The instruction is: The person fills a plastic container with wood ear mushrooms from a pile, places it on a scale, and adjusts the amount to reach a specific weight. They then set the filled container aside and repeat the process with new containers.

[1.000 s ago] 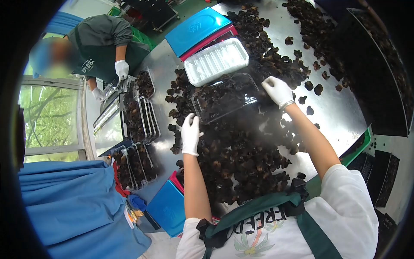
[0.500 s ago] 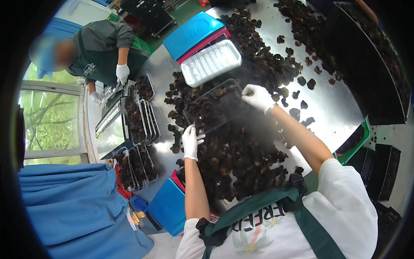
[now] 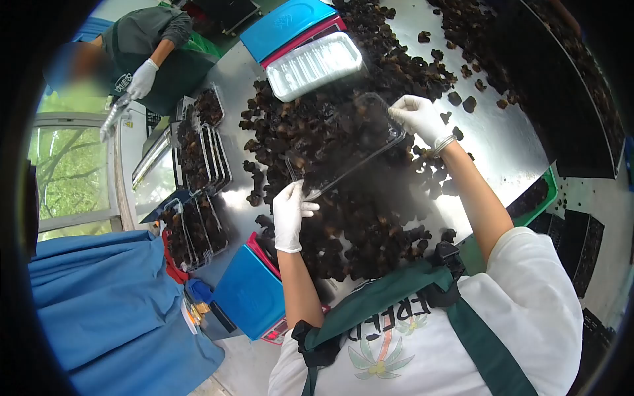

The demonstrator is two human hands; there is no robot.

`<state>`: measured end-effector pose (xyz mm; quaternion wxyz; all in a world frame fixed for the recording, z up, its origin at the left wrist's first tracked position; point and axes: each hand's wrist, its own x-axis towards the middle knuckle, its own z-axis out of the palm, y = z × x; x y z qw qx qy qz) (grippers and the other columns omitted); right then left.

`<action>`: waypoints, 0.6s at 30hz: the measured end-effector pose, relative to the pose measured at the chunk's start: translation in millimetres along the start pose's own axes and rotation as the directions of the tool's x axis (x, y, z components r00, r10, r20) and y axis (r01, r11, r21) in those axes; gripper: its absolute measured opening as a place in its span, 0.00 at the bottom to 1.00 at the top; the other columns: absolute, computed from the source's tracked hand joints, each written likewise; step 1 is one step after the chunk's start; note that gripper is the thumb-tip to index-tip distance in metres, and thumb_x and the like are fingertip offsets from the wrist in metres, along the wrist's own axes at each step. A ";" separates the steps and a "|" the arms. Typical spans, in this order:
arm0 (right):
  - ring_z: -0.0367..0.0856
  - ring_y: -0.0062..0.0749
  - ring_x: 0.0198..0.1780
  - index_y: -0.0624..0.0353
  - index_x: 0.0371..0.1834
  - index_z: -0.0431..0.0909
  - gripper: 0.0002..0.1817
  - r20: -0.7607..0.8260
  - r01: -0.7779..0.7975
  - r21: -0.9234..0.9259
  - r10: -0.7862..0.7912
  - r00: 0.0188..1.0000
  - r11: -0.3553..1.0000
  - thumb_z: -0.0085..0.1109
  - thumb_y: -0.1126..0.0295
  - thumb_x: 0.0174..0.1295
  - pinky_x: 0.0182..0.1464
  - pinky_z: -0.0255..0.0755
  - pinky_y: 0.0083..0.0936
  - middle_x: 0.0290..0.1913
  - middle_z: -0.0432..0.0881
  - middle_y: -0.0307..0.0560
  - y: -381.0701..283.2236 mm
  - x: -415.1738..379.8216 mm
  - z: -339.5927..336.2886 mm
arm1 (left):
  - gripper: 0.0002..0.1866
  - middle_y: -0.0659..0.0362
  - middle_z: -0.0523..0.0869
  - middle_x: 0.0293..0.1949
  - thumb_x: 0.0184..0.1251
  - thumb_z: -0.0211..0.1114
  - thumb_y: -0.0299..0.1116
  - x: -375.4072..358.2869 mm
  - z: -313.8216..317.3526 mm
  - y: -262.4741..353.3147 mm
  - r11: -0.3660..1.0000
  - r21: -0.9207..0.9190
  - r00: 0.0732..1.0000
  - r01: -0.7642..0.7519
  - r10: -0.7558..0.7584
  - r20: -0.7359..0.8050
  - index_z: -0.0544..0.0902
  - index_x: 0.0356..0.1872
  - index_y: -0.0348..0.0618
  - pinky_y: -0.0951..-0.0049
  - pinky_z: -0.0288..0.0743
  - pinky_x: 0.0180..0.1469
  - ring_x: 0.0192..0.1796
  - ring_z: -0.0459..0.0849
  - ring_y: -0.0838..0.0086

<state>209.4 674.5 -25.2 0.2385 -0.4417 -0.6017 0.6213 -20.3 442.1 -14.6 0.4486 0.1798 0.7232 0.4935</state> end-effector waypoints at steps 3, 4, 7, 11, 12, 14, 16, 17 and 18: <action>0.69 0.12 0.25 0.60 0.31 0.77 0.06 -0.017 0.091 -0.041 -0.092 0.996 0.995 0.60 0.69 0.59 0.27 0.64 0.13 0.25 0.76 0.32 -1.4 -10.7 9.8 | 0.16 0.58 0.81 0.29 0.72 0.52 0.36 -6.6 -3.2 -6.5 1.000 0.021 0.999 -0.023 0.024 -0.045 0.77 0.50 0.34 0.84 0.72 0.20 0.23 0.83 0.76; 0.70 0.12 0.26 0.60 0.32 0.77 0.06 -0.019 0.113 -0.021 -0.114 0.993 0.993 0.59 0.69 0.59 0.30 0.65 0.13 0.25 0.76 0.32 -5.3 -13.3 12.2 | 0.16 0.57 0.82 0.30 0.71 0.51 0.35 -7.6 -5.9 -7.7 1.000 0.010 0.998 -0.016 0.017 -0.059 0.77 0.50 0.33 0.84 0.71 0.19 0.22 0.83 0.76; 0.71 0.13 0.30 0.60 0.32 0.77 0.05 -0.008 0.167 0.039 -0.167 0.986 0.985 0.59 0.70 0.60 0.35 0.67 0.14 0.26 0.77 0.32 -11.4 -23.5 20.2 | 0.15 0.58 0.83 0.29 0.69 0.54 0.33 -20.9 -12.9 -7.6 0.996 0.027 0.982 -0.084 0.087 -0.168 0.79 0.49 0.32 0.84 0.72 0.22 0.23 0.81 0.79; 0.72 0.13 0.31 0.60 0.30 0.76 0.05 0.089 0.166 0.114 -0.177 0.980 0.979 0.61 0.71 0.58 0.38 0.67 0.14 0.28 0.77 0.33 -11.2 -34.1 35.3 | 0.11 0.61 0.82 0.27 0.63 0.63 0.30 -47.8 -32.8 -6.3 0.982 0.075 0.923 -0.173 0.189 -0.336 0.83 0.43 0.33 0.85 0.73 0.25 0.24 0.78 0.83; 0.72 0.13 0.32 0.60 0.30 0.76 0.05 0.106 0.171 0.101 -0.181 0.978 0.980 0.61 0.71 0.58 0.38 0.67 0.14 0.28 0.77 0.33 -8.5 -35.0 40.4 | 0.11 0.61 0.82 0.26 0.63 0.64 0.30 -54.7 -39.9 -8.4 0.982 0.035 0.921 -0.183 0.184 -0.343 0.83 0.43 0.33 0.85 0.73 0.26 0.24 0.78 0.83; 0.69 0.14 0.31 0.57 0.27 0.73 0.07 0.155 0.167 0.109 -0.182 0.971 0.980 0.61 0.71 0.58 0.38 0.65 0.14 0.29 0.75 0.32 -8.5 -41.9 56.1 | 0.11 0.61 0.83 0.28 0.62 0.65 0.29 -74.5 -51.2 -8.7 0.983 -0.001 0.911 -0.184 0.170 -0.374 0.83 0.42 0.33 0.86 0.73 0.27 0.25 0.78 0.84; 0.70 0.13 0.31 0.57 0.28 0.73 0.06 0.213 0.128 0.116 -0.150 0.966 0.985 0.61 0.71 0.58 0.38 0.66 0.14 0.28 0.75 0.32 -6.8 -48.2 76.1 | 0.11 0.61 0.83 0.29 0.62 0.65 0.29 -92.9 -65.1 -19.0 0.985 -0.009 0.883 -0.171 0.149 -0.445 0.83 0.42 0.33 0.85 0.74 0.28 0.26 0.78 0.84; 0.70 0.13 0.31 0.58 0.28 0.73 0.06 0.241 0.117 0.099 -0.138 0.961 0.988 0.61 0.71 0.58 0.37 0.66 0.14 0.28 0.75 0.33 -4.7 -50.5 87.7 | 0.11 0.61 0.83 0.29 0.62 0.65 0.29 -102.4 -72.5 -24.7 0.986 -0.013 0.867 -0.164 0.138 -0.478 0.83 0.42 0.33 0.85 0.74 0.28 0.27 0.78 0.84; 0.70 0.13 0.29 0.58 0.28 0.73 0.06 0.263 0.113 0.070 -0.128 0.956 0.991 0.61 0.71 0.58 0.36 0.66 0.14 0.27 0.75 0.32 -5.4 -55.1 101.7 | 0.11 0.61 0.84 0.31 0.62 0.65 0.29 -112.1 -81.3 -34.3 0.988 -0.004 0.850 -0.156 0.132 -0.510 0.83 0.43 0.34 0.85 0.73 0.28 0.28 0.78 0.84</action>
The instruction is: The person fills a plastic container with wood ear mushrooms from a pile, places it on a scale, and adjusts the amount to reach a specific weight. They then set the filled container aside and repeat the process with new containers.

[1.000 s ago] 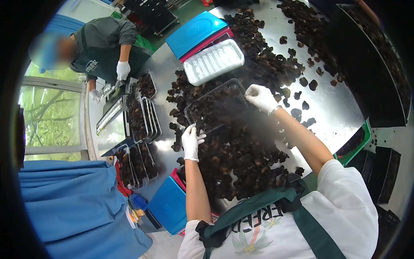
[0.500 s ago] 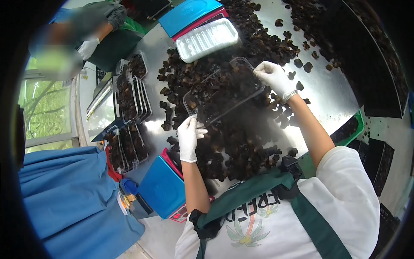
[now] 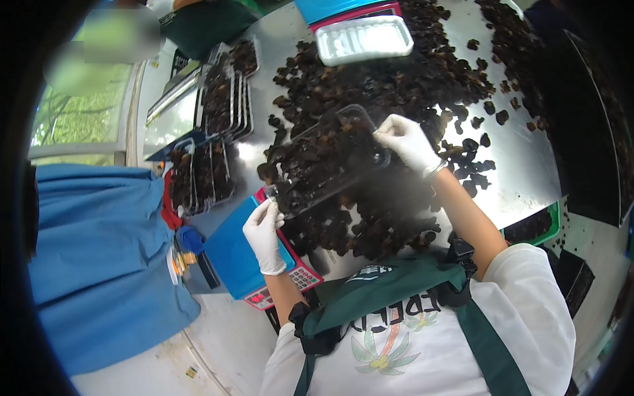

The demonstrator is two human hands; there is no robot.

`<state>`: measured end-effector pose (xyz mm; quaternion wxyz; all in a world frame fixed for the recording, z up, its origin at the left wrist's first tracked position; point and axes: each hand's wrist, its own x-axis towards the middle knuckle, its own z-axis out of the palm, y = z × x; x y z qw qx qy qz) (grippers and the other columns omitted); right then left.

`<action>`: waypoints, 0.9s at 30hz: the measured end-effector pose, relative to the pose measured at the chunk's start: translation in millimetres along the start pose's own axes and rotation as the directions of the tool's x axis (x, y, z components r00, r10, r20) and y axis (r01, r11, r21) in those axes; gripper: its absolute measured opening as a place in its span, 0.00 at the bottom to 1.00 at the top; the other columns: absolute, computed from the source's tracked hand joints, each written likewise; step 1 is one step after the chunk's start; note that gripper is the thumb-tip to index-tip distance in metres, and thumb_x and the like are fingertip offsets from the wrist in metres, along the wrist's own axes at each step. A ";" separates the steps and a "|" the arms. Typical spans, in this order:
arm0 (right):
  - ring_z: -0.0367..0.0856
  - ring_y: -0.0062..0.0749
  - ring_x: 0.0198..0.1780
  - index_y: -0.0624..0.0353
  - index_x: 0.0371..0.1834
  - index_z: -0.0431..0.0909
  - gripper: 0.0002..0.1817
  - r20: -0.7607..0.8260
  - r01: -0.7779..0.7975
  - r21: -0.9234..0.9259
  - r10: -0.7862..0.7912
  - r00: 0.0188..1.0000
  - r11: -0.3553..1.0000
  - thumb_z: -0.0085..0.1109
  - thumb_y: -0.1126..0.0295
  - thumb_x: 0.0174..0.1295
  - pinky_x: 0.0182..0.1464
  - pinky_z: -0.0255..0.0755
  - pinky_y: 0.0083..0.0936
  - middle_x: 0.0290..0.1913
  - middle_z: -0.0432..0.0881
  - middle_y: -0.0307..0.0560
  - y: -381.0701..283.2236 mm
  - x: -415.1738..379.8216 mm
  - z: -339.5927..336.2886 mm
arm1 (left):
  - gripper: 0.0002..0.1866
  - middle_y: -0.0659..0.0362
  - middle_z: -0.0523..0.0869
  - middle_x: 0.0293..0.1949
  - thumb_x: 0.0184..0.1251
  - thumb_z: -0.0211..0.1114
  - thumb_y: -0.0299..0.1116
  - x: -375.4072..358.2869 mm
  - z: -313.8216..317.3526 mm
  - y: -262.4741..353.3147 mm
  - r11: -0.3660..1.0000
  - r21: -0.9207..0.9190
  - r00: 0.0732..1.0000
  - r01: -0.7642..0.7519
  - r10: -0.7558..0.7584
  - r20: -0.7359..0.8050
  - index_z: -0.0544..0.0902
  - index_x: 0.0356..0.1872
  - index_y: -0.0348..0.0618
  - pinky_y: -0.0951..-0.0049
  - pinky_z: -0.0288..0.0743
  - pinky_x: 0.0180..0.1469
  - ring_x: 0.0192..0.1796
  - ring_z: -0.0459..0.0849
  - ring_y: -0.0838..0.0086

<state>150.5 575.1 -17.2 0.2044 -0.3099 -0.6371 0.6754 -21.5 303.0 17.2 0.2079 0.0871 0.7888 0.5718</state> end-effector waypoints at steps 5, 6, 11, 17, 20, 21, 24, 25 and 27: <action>0.71 0.11 0.28 0.58 0.26 0.75 0.06 0.112 0.035 -0.034 -0.031 0.993 0.999 0.63 0.72 0.55 0.32 0.68 0.15 0.25 0.76 0.31 20.2 -2.8 100.8 | 0.12 0.60 0.84 0.32 0.61 0.65 0.28 -27.9 -72.8 -49.9 0.991 -0.060 0.939 0.122 -0.135 -0.316 0.83 0.44 0.33 0.85 0.70 0.27 0.27 0.76 0.83; 0.72 0.12 0.28 0.58 0.26 0.76 0.05 0.167 0.046 -0.026 -0.041 0.985 0.999 0.63 0.71 0.54 0.32 0.69 0.15 0.24 0.76 0.32 29.5 -2.8 120.6 | 0.12 0.60 0.83 0.32 0.61 0.65 0.29 -35.4 -86.9 -58.7 0.985 -0.053 0.908 0.163 -0.170 -0.382 0.83 0.44 0.33 0.85 0.69 0.27 0.27 0.76 0.83; 0.82 0.31 0.34 0.57 0.32 0.79 0.07 0.371 0.088 -0.138 -0.031 0.928 0.986 0.62 0.67 0.52 0.40 0.75 0.26 0.32 0.84 0.44 59.4 3.5 194.9 | 0.15 0.61 0.83 0.37 0.64 0.63 0.34 -62.6 -137.9 -93.5 0.943 -0.090 0.788 0.320 -0.317 -0.528 0.81 0.48 0.36 0.81 0.71 0.33 0.33 0.78 0.80; 0.81 0.41 0.41 0.53 0.38 0.82 0.10 0.551 0.427 -0.218 -0.251 0.796 0.878 0.56 0.64 0.55 0.48 0.73 0.32 0.37 0.84 0.46 39.4 55.5 166.9 | 0.19 0.55 0.82 0.47 0.64 0.62 0.36 -60.4 -153.0 -97.1 0.898 -0.179 0.683 0.402 -0.424 -0.595 0.77 0.53 0.36 0.74 0.73 0.44 0.43 0.80 0.69; 0.79 0.44 0.41 0.54 0.34 0.81 0.09 0.209 0.651 -0.513 -0.654 0.727 0.559 0.58 0.64 0.52 0.47 0.71 0.39 0.35 0.82 0.47 28.1 138.8 97.3 | 0.18 0.52 0.82 0.47 0.65 0.59 0.31 -52.0 -151.8 -86.4 0.943 0.114 0.694 0.313 -0.145 -0.705 0.76 0.54 0.35 0.72 0.73 0.47 0.45 0.80 0.70; 0.78 0.44 0.43 0.54 0.34 0.81 0.09 0.133 0.610 -0.614 -0.697 0.705 0.500 0.58 0.64 0.52 0.48 0.71 0.38 0.37 0.82 0.47 10.9 159.3 65.4 | 0.18 0.51 0.81 0.48 0.65 0.58 0.30 -47.4 -148.1 -79.7 0.941 0.248 0.694 0.229 0.021 -0.720 0.76 0.55 0.34 0.72 0.73 0.48 0.46 0.80 0.70; 0.75 0.44 0.49 0.57 0.45 0.78 0.18 0.095 0.402 -0.875 -0.719 0.689 0.270 0.63 0.61 0.52 0.52 0.69 0.38 0.41 0.80 0.47 7.6 207.7 -14.6 | 0.17 0.50 0.81 0.48 0.66 0.55 0.25 -35.3 -119.9 -42.4 0.924 0.383 0.694 0.002 0.275 -0.665 0.75 0.55 0.33 0.71 0.72 0.51 0.47 0.80 0.70; 0.77 0.42 0.44 0.56 0.43 0.79 0.17 0.170 0.393 -0.904 -0.705 0.688 0.166 0.63 0.61 0.52 0.49 0.70 0.37 0.37 0.81 0.46 22.1 224.8 -39.4 | 0.17 0.49 0.81 0.48 0.66 0.54 0.24 -27.1 -106.0 -30.0 0.921 0.382 0.696 -0.076 0.324 -0.641 0.74 0.56 0.33 0.71 0.71 0.52 0.47 0.79 0.70; 0.80 0.41 0.36 0.54 0.32 0.83 0.08 0.302 0.466 -0.857 -0.516 0.802 0.222 0.62 0.64 0.51 0.42 0.72 0.34 0.30 0.81 0.46 26.4 245.0 -70.7 | 0.17 0.50 0.81 0.47 0.66 0.53 0.23 -14.3 -85.2 -15.6 0.942 0.303 0.758 -0.141 0.300 -0.579 0.74 0.56 0.33 0.72 0.70 0.53 0.47 0.79 0.69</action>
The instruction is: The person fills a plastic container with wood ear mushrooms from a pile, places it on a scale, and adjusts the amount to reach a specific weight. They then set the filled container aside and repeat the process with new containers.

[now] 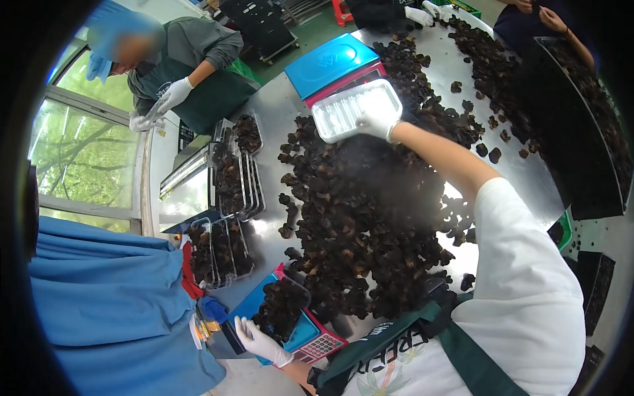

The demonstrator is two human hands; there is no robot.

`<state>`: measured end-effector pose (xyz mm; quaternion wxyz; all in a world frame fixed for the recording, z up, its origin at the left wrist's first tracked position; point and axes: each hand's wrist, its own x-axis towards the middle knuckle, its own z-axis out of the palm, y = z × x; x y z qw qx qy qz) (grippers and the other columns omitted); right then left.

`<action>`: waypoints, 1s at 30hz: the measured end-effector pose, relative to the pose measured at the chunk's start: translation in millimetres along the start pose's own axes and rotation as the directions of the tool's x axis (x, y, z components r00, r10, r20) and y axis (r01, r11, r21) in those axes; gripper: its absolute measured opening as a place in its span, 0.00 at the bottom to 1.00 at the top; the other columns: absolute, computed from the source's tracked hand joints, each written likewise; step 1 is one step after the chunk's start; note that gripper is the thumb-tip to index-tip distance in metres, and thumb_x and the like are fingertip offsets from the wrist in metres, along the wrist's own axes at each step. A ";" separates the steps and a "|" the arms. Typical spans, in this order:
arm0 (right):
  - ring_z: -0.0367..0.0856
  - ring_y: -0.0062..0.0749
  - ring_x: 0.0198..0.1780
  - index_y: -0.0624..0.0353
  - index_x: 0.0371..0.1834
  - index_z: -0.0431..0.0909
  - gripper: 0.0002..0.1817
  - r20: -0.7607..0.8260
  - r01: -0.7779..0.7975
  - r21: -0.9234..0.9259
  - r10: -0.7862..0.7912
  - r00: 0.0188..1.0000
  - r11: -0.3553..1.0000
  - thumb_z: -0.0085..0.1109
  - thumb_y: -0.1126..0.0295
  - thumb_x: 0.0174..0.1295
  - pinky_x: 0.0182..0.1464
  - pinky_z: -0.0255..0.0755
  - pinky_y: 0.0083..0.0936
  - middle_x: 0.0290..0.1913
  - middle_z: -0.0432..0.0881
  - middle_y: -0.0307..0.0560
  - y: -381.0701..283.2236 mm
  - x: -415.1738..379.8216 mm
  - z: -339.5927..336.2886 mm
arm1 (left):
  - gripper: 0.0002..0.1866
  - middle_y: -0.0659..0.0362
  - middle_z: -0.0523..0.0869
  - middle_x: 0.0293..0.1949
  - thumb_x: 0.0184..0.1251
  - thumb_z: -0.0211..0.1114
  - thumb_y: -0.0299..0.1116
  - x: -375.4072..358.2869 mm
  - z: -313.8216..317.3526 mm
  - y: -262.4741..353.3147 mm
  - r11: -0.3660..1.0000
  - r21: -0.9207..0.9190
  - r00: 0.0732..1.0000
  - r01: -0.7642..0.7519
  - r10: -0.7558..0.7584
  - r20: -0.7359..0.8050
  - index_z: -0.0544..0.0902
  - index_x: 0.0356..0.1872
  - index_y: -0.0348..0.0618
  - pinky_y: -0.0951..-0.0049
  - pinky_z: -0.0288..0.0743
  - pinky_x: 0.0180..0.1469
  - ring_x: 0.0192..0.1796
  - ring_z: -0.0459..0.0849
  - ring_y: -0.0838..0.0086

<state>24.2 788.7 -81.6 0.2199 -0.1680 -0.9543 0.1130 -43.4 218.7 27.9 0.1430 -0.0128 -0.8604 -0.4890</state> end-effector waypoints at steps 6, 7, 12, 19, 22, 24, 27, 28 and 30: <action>0.79 0.42 0.32 0.49 0.24 0.82 0.07 0.124 -0.035 0.061 0.027 0.992 0.998 0.57 0.62 0.52 0.41 0.69 0.37 0.27 0.81 0.46 28.3 12.0 19.1 | 0.18 0.55 0.79 0.47 0.68 0.54 0.25 -9.0 43.0 32.3 0.989 -0.146 0.985 0.008 0.017 0.169 0.72 0.59 0.37 0.78 0.72 0.45 0.43 0.78 0.75; 0.79 0.42 0.32 0.50 0.24 0.82 0.08 0.137 -0.038 0.124 0.021 0.990 0.992 0.57 0.61 0.52 0.40 0.70 0.37 0.27 0.81 0.47 34.6 15.0 19.0 | 0.18 0.53 0.80 0.47 0.66 0.53 0.23 -10.8 47.0 36.1 0.988 -0.152 0.982 0.038 -0.009 0.186 0.73 0.58 0.36 0.75 0.73 0.48 0.44 0.78 0.73; 0.77 0.37 0.40 0.62 0.33 0.79 0.12 -0.101 0.031 0.125 -0.019 0.995 0.992 0.52 0.63 0.60 0.45 0.68 0.30 0.35 0.80 0.52 28.1 11.4 -5.5 | 0.18 0.52 0.82 0.46 0.63 0.56 0.19 -45.3 74.6 62.5 0.956 -0.267 0.912 0.120 -0.001 0.410 0.74 0.55 0.31 0.77 0.75 0.49 0.44 0.81 0.74; 0.78 0.44 0.43 0.60 0.40 0.78 0.06 -0.348 0.236 0.037 -0.209 0.914 0.971 0.56 0.74 0.62 0.47 0.71 0.33 0.40 0.80 0.49 -75.4 -37.7 -41.4 | 0.15 0.55 0.85 0.40 0.60 0.60 0.26 -100.4 104.2 48.4 0.944 -0.304 0.814 0.128 0.075 0.577 0.80 0.49 0.41 0.75 0.76 0.46 0.42 0.84 0.72; 0.78 0.40 0.43 0.58 0.39 0.78 0.06 -0.138 0.325 0.024 -0.318 0.938 0.946 0.57 0.73 0.60 0.47 0.70 0.32 0.41 0.80 0.46 -101.6 -83.3 -27.6 | 0.14 0.55 0.84 0.38 0.60 0.62 0.28 -114.0 103.1 37.2 0.948 -0.295 0.775 0.120 0.096 0.625 0.80 0.48 0.44 0.75 0.77 0.43 0.39 0.84 0.71; 0.78 0.38 0.43 0.56 0.39 0.78 0.06 -0.063 0.303 0.039 -0.300 0.952 0.952 0.57 0.72 0.60 0.46 0.69 0.30 0.41 0.80 0.44 -110.9 -109.1 -15.1 | 0.13 0.55 0.84 0.37 0.60 0.62 0.28 -117.1 100.7 34.8 0.959 -0.262 0.746 0.107 0.097 0.659 0.80 0.47 0.43 0.75 0.77 0.42 0.38 0.84 0.71; 0.78 0.38 0.44 0.54 0.42 0.78 0.09 -0.059 0.292 0.040 -0.290 0.955 0.955 0.59 0.72 0.57 0.48 0.68 0.32 0.43 0.80 0.43 -127.1 -130.1 -12.1 | 0.12 0.54 0.84 0.38 0.60 0.61 0.30 -120.6 100.0 27.1 0.970 -0.234 0.744 0.072 0.104 0.660 0.81 0.45 0.43 0.73 0.76 0.41 0.37 0.84 0.69; 0.77 0.41 0.46 0.55 0.46 0.78 0.13 -0.125 0.280 -0.006 -0.279 0.952 0.960 0.60 0.73 0.56 0.50 0.68 0.32 0.45 0.80 0.45 -133.1 -133.8 -15.4 | 0.12 0.54 0.84 0.38 0.61 0.61 0.31 -123.6 98.9 26.7 0.975 -0.209 0.728 0.069 0.094 0.679 0.81 0.45 0.42 0.73 0.76 0.41 0.37 0.84 0.68; 0.76 0.44 0.49 0.57 0.49 0.77 0.16 -0.179 0.142 0.037 -0.133 0.975 0.989 0.60 0.74 0.56 0.53 0.67 0.33 0.48 0.79 0.48 -141.5 -141.8 -24.8 | 0.12 0.56 0.83 0.32 0.58 0.62 0.29 -129.0 100.3 25.4 0.967 -0.251 0.733 0.033 0.147 0.664 0.81 0.43 0.41 0.74 0.75 0.36 0.31 0.82 0.70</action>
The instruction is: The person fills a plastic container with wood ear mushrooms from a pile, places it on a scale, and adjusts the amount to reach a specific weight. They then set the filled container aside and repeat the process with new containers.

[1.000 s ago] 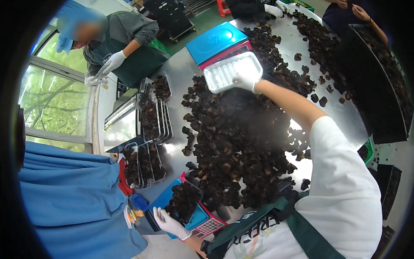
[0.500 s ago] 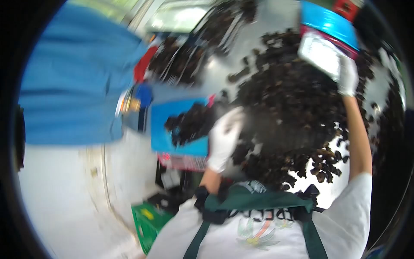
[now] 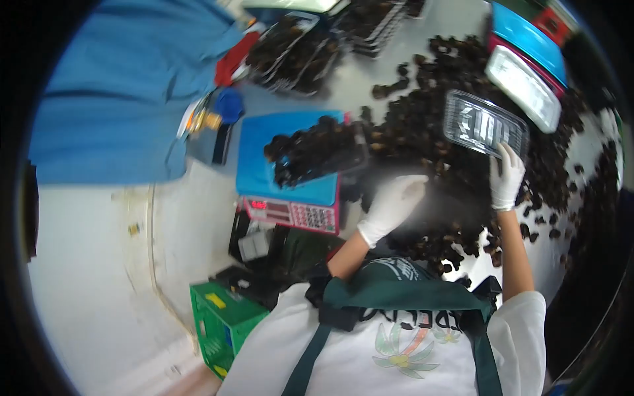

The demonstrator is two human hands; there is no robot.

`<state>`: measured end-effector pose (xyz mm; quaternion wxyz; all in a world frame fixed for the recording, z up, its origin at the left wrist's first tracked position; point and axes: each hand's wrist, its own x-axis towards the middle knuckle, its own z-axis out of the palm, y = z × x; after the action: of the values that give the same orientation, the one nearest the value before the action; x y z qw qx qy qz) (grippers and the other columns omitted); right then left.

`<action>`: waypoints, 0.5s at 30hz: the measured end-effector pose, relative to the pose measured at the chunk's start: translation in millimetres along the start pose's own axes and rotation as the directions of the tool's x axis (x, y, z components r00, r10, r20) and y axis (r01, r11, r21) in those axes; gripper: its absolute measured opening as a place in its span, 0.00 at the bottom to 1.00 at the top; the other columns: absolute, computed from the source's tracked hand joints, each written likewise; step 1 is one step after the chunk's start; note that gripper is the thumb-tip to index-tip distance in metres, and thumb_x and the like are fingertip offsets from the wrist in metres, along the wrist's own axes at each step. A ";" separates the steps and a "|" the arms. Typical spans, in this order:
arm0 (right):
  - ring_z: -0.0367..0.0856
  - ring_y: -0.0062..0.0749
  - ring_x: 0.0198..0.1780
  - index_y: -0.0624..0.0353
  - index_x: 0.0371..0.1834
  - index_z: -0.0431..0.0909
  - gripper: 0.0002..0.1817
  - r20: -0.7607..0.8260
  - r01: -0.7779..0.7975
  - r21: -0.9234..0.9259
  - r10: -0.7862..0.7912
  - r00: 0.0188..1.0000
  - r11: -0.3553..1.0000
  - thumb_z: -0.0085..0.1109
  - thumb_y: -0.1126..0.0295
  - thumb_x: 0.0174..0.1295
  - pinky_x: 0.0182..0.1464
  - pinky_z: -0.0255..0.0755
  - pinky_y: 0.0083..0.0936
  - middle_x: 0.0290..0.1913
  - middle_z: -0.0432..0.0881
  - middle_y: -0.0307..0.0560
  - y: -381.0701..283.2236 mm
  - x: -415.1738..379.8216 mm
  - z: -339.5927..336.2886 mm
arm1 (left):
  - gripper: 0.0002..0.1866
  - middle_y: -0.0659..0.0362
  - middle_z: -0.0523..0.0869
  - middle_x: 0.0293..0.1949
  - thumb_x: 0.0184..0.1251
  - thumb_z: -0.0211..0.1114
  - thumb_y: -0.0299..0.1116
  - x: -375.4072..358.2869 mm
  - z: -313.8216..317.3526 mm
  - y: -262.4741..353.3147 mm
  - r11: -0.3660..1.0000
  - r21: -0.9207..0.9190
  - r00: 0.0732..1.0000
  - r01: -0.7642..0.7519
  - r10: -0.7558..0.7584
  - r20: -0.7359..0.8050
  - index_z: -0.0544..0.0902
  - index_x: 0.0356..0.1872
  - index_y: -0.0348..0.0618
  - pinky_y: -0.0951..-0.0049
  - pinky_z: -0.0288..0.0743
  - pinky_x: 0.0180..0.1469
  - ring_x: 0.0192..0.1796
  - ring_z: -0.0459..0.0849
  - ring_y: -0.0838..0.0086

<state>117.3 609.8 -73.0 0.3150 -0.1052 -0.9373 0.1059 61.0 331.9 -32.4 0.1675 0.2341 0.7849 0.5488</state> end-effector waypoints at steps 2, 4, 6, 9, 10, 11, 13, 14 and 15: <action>0.73 0.44 0.54 0.59 0.51 0.75 0.18 -0.049 -0.138 0.077 0.142 0.989 0.987 0.59 0.77 0.54 0.58 0.65 0.34 0.51 0.77 0.51 -8.1 -17.0 -12.8 | 0.12 0.56 0.83 0.33 0.60 0.62 0.30 0.4 1.3 -2.8 0.999 -0.039 0.998 -0.025 0.027 0.054 0.81 0.44 0.40 0.75 0.75 0.38 0.32 0.82 0.72; 0.73 0.43 0.54 0.59 0.48 0.76 0.16 0.004 -0.244 0.146 0.246 0.969 0.959 0.58 0.78 0.55 0.57 0.65 0.34 0.49 0.78 0.50 -18.2 -39.0 -27.5 | 0.13 0.55 0.84 0.34 0.62 0.62 0.31 0.0 6.9 -9.6 0.993 -0.062 0.992 0.098 -0.093 0.080 0.81 0.46 0.40 0.76 0.76 0.39 0.34 0.83 0.74; 0.79 0.41 0.44 0.59 0.39 0.80 0.09 0.104 -0.392 0.318 0.380 0.919 0.863 0.58 0.77 0.55 0.49 0.72 0.30 0.39 0.81 0.49 -30.3 -63.9 -39.0 | 0.13 0.55 0.85 0.36 0.63 0.62 0.32 0.8 6.1 -16.8 0.984 -0.034 0.979 0.176 -0.171 0.111 0.81 0.47 0.40 0.76 0.76 0.41 0.36 0.83 0.74; 0.78 0.38 0.42 0.57 0.38 0.81 0.09 0.259 -0.446 0.272 0.381 0.887 0.853 0.61 0.77 0.54 0.46 0.72 0.27 0.36 0.81 0.46 -48.5 -80.7 -45.7 | 0.13 0.54 0.86 0.40 0.64 0.61 0.32 3.5 3.2 -33.7 0.982 0.015 0.974 0.190 -0.191 0.120 0.81 0.48 0.41 0.75 0.76 0.43 0.38 0.83 0.73; 0.77 0.39 0.42 0.56 0.39 0.81 0.10 0.292 -0.431 0.251 0.357 0.887 0.867 0.62 0.75 0.52 0.46 0.71 0.28 0.37 0.80 0.44 -55.0 -81.1 -45.2 | 0.13 0.54 0.85 0.39 0.63 0.62 0.32 3.7 1.4 -34.0 0.981 0.028 0.974 0.192 -0.194 0.119 0.81 0.48 0.40 0.75 0.76 0.43 0.38 0.83 0.73; 0.76 0.38 0.43 0.55 0.41 0.80 0.12 0.296 -0.364 0.236 0.291 0.910 0.901 0.64 0.71 0.51 0.48 0.70 0.29 0.38 0.80 0.43 -61.9 -75.6 -46.1 | 0.13 0.54 0.85 0.39 0.63 0.62 0.31 4.0 0.8 -37.8 0.981 0.035 0.973 0.192 -0.195 0.123 0.81 0.48 0.40 0.75 0.76 0.43 0.38 0.83 0.74; 0.73 0.37 0.45 0.52 0.45 0.79 0.19 0.358 -0.226 0.182 0.149 0.922 0.957 0.66 0.62 0.48 0.52 0.65 0.32 0.40 0.78 0.42 -71.5 -63.9 -46.6 | 0.13 0.54 0.85 0.38 0.63 0.62 0.31 4.6 2.2 -40.2 0.982 0.038 0.973 0.185 -0.189 0.132 0.81 0.48 0.41 0.75 0.76 0.43 0.38 0.83 0.74; 0.74 0.36 0.44 0.51 0.42 0.78 0.17 0.422 -0.157 0.105 0.099 0.901 0.982 0.66 0.61 0.48 0.50 0.65 0.32 0.39 0.78 0.40 -69.5 -67.2 -38.7 | 0.13 0.54 0.85 0.38 0.63 0.62 0.31 4.5 3.1 -37.9 0.983 0.036 0.973 0.180 -0.184 0.140 0.81 0.48 0.41 0.75 0.76 0.43 0.38 0.83 0.74; 0.74 0.35 0.44 0.50 0.40 0.78 0.16 0.499 -0.160 0.036 0.121 0.858 0.986 0.66 0.61 0.48 0.48 0.65 0.32 0.37 0.78 0.40 -66.8 -69.5 -32.3 | 0.13 0.54 0.85 0.38 0.63 0.62 0.31 4.0 3.5 -35.4 0.984 0.035 0.973 0.176 -0.179 0.147 0.81 0.48 0.41 0.75 0.76 0.43 0.37 0.83 0.74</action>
<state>182.6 531.9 -69.7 0.0596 -0.1304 -0.9717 0.1877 52.9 326.6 -66.9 0.2716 0.2054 0.7937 0.5041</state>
